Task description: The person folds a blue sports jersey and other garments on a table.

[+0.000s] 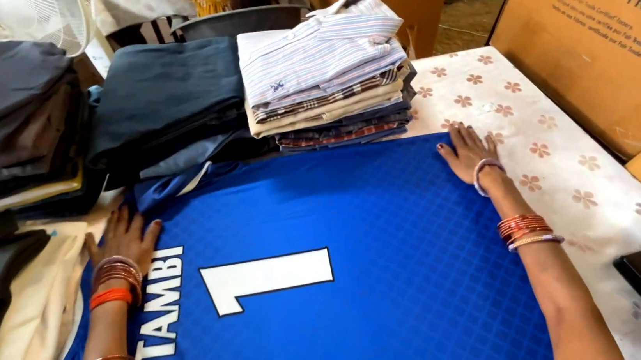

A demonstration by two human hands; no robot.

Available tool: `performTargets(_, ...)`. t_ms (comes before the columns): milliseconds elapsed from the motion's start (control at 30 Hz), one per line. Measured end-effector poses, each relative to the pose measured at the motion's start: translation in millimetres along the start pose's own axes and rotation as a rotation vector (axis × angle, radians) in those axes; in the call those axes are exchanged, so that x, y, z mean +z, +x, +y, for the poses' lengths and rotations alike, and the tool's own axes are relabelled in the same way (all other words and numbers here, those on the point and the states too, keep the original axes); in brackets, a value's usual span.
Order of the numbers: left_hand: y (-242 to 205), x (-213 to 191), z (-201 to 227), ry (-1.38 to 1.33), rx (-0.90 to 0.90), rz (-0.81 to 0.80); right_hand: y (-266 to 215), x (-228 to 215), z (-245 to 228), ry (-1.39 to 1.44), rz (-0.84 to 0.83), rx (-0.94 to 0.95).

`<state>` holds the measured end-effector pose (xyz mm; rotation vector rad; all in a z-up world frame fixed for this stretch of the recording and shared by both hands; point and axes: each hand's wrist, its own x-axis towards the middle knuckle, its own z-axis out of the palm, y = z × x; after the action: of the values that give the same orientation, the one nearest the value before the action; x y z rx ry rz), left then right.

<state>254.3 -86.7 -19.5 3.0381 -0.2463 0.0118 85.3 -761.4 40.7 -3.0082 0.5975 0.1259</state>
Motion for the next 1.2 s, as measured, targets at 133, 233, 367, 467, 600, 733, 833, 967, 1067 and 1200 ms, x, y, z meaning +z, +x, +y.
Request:
performTargets(133,0,-3,1,0.030,-0.109,0.014,14,16,21,-0.013,0.070,0.104)
performTargets(233,-3,-6,2,0.012,-0.097,0.034,10,13,14,-0.004,0.080,0.113)
performTargets(367,-18,-21,12,-0.006,-0.099,0.083,-10,-1,-3,0.042,0.087,0.242)
performTargets(467,-26,-31,20,0.188,-0.099,0.224,-11,15,1,-0.019,0.202,0.341)
performTargets(600,-34,-14,21,0.450,0.057,0.385,-69,18,-15,-0.168,0.459,-0.017)
performTargets(733,-120,-44,59,-0.084,0.278,0.322,-175,-1,-55,-0.091,0.344,-0.312)
performTargets(833,-189,-73,70,-0.200,0.378,0.283,-242,-1,-80,-0.074,0.243,-0.559)
performTargets(967,-283,-102,57,-0.321,0.488,0.221,-342,3,-98,-0.068,0.078,-0.985)
performTargets(1067,-339,-92,21,-0.349,0.361,0.307,-395,16,-95,-0.055,0.039,-1.092)
performTargets(1200,-411,-74,-6,-0.402,0.007,0.528,-409,22,-79,0.000,0.073,-1.117)
